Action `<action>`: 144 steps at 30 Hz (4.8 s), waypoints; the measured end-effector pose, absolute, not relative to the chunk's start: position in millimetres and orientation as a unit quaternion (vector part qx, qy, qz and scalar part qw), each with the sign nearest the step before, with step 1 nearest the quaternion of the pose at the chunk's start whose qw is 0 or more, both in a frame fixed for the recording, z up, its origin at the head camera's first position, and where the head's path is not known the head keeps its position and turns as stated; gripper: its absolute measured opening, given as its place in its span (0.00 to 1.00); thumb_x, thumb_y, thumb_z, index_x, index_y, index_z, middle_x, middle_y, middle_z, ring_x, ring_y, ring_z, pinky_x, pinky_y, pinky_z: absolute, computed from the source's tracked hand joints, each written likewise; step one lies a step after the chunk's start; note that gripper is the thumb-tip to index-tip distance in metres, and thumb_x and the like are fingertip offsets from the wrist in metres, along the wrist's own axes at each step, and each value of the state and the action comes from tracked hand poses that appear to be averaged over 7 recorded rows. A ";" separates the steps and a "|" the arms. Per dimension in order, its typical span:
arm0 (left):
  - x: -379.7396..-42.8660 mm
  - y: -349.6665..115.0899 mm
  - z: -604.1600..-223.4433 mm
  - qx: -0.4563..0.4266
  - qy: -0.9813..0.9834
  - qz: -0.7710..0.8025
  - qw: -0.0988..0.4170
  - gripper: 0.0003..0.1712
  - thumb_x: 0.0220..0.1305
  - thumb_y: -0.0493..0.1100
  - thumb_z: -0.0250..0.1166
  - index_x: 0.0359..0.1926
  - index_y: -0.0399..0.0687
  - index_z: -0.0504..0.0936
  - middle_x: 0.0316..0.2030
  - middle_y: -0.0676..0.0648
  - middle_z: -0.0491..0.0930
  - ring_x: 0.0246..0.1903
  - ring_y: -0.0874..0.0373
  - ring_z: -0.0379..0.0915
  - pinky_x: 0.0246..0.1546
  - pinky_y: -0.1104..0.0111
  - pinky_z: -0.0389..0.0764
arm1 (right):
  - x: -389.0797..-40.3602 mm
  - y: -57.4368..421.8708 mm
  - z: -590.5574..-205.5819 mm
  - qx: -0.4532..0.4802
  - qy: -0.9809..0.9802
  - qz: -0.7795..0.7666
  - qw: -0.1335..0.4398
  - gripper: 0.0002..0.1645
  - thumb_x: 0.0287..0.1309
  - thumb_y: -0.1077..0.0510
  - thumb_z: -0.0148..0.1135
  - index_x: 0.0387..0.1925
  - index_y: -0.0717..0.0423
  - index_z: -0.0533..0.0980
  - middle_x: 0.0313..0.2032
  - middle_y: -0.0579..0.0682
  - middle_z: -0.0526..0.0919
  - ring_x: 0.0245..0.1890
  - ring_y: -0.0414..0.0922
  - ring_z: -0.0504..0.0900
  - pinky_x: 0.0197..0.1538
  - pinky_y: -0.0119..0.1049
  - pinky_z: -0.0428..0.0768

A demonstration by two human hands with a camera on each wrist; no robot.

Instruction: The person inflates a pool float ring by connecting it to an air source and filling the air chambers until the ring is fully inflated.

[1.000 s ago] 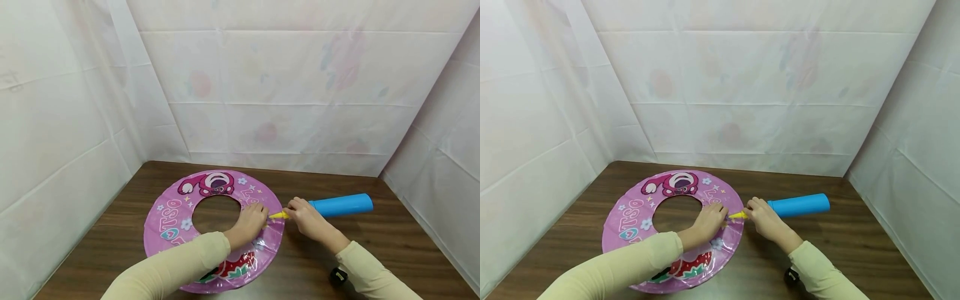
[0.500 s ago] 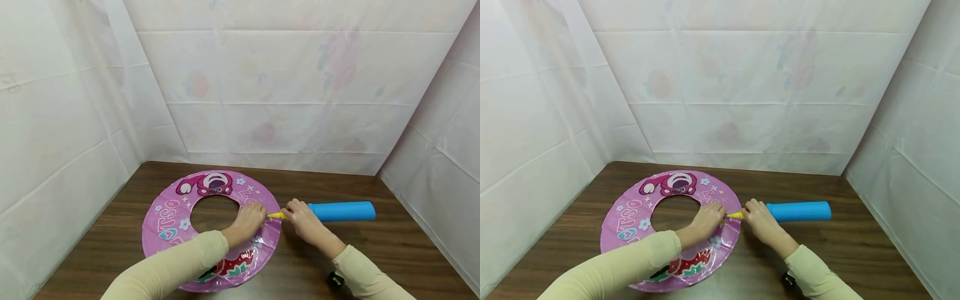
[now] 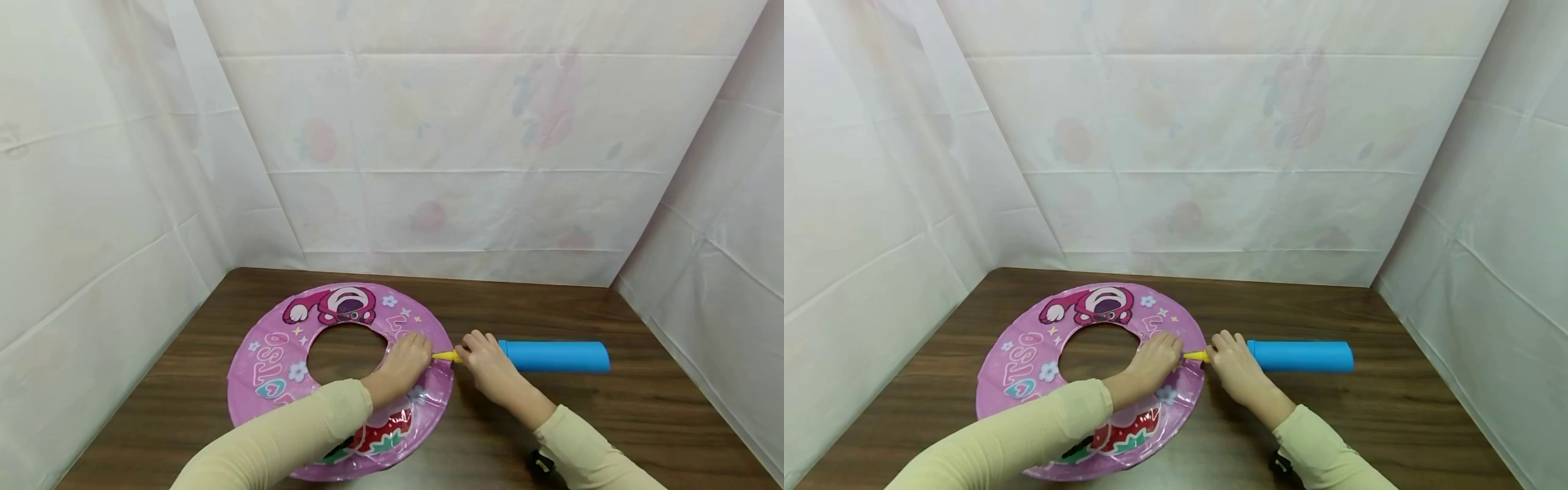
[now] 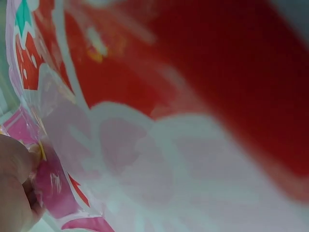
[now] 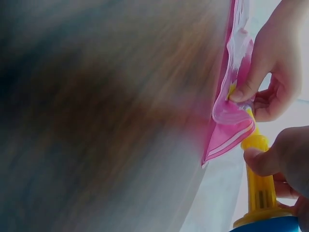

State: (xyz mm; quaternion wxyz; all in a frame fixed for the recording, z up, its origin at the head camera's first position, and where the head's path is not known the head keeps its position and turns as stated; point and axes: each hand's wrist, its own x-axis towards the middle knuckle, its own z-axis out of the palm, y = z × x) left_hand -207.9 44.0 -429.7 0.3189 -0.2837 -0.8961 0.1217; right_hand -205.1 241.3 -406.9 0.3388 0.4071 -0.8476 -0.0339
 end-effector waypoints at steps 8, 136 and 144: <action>-211.3 40.8 -431.8 -0.293 -0.895 0.118 0.314 0.04 0.56 0.43 0.65 0.30 0.49 0.78 0.27 0.53 0.78 0.31 0.61 0.73 0.37 0.72 0.76 | -200.1 234.3 -404.4 0.384 -0.861 -0.053 0.329 0.19 0.31 0.66 0.80 0.31 0.58 0.82 0.28 0.50 0.75 0.33 0.46 0.71 0.31 0.35 0.65; -240.4 8.1 -389.0 -0.345 -0.930 -0.098 0.077 0.37 0.40 0.61 0.77 0.46 0.41 0.79 0.39 0.46 0.82 0.43 0.51 0.79 0.51 0.60 0.79 | -136.0 307.6 -348.6 0.245 -0.937 0.005 0.248 0.35 0.34 0.53 0.81 0.47 0.58 0.77 0.42 0.53 0.82 0.42 0.51 0.83 0.42 0.50 0.83; -240.7 -9.3 -388.8 -0.310 -0.949 -0.047 0.026 0.46 0.27 0.70 0.78 0.44 0.45 0.78 0.38 0.48 0.81 0.45 0.49 0.77 0.54 0.57 0.75 | -135.7 306.9 -350.1 0.240 -0.941 0.006 0.240 0.35 0.35 0.52 0.81 0.47 0.57 0.77 0.42 0.53 0.82 0.42 0.50 0.83 0.43 0.50 0.83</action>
